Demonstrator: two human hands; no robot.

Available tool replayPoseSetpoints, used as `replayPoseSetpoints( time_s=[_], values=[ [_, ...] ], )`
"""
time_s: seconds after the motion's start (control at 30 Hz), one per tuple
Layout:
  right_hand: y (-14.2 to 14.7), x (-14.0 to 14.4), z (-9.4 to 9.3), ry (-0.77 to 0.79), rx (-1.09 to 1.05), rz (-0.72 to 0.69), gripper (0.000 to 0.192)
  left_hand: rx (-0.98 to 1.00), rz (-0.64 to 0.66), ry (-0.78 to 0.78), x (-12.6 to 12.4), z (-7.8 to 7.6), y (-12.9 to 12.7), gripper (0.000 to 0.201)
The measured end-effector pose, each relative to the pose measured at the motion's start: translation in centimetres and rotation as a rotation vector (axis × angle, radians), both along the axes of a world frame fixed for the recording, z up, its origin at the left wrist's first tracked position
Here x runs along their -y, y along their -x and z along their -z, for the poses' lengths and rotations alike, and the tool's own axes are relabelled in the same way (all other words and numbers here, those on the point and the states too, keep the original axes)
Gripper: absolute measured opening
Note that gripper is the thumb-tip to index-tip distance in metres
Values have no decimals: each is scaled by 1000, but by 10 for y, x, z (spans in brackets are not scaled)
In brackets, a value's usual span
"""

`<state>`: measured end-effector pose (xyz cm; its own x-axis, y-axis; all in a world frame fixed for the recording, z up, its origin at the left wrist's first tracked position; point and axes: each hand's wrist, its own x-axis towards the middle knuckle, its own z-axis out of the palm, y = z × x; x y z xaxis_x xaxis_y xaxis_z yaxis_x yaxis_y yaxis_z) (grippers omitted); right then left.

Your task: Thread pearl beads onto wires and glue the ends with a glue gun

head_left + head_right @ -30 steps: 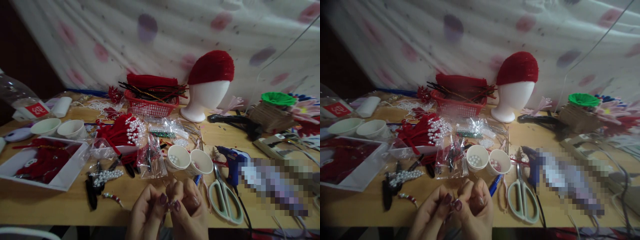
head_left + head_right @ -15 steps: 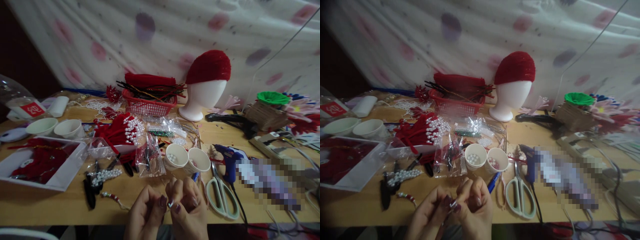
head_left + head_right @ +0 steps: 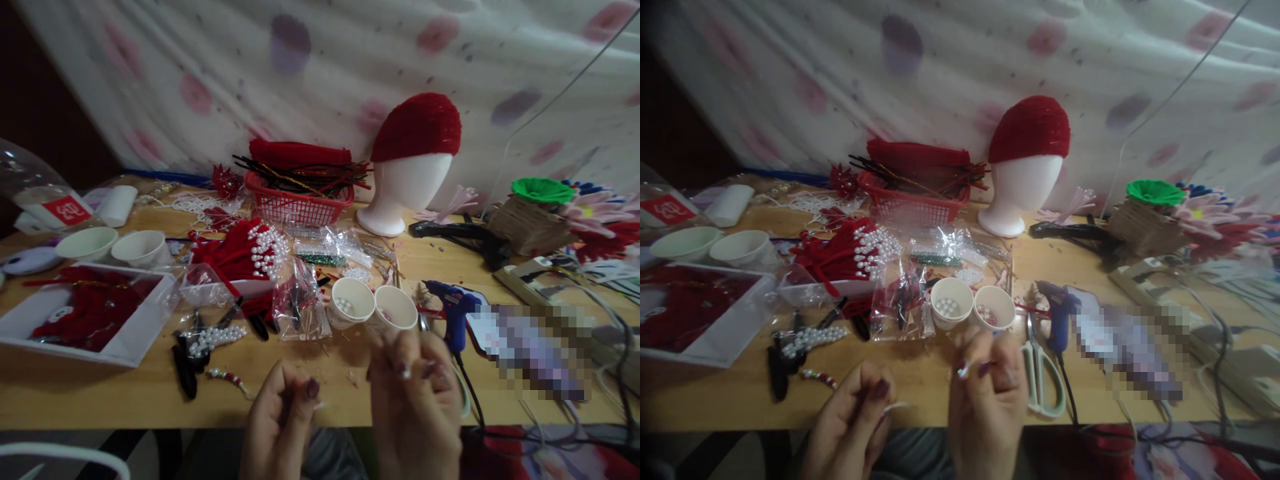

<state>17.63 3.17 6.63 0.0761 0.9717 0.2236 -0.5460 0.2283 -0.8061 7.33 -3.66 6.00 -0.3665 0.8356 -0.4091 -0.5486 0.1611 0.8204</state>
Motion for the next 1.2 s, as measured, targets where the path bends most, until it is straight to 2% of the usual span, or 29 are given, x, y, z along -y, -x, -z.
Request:
replayPoseSetpoints(
  time_s=[0.1, 0.2, 0.3, 0.37, 0.5, 0.67, 0.77, 0.83, 0.9, 0.97, 1.03, 1.1, 1.2],
  values=[
    [-12, 6, -1, 18, 59, 76, 25, 57, -101, -55, -6, 0, 5, 65],
    [-10, 18, 13, 31, 274, -1, 17, 79, -125, -148, -12, 3, 12, 60],
    [4, 27, 25, 38, 416, -164, 16, 90, -146, -205, -13, 8, 14, 54],
    [16, 29, 29, 48, 379, -248, 13, 97, -149, -229, -12, 14, 14, 51],
    [33, 29, 30, 103, 198, -253, 5, 101, -161, -202, -8, 23, 12, 48],
    [32, 25, 23, 166, 84, -313, 8, 5, -165, -248, -5, 25, 22, 42],
    [26, 26, 13, 256, 71, -343, 16, -49, -141, -330, -4, 22, 33, 33],
    [23, 28, 5, 350, 108, -359, 25, -23, -173, -349, -4, 17, 38, 29],
    [21, 32, -3, 410, 185, -400, 34, 72, -212, -306, -4, 10, 38, 31],
    [20, 36, -8, 417, 277, -489, 39, 212, -210, -196, -3, 1, 35, 35],
    [21, 38, -10, 394, 352, -576, 40, 355, -172, -82, -2, -8, 32, 37],
    [24, 39, -9, 338, 404, -592, 40, 478, -143, -34, 0, -16, 30, 34],
    [31, 40, -5, 151, 501, -434, 30, 615, -121, -26, 1, -21, 30, 29]
  ],
)
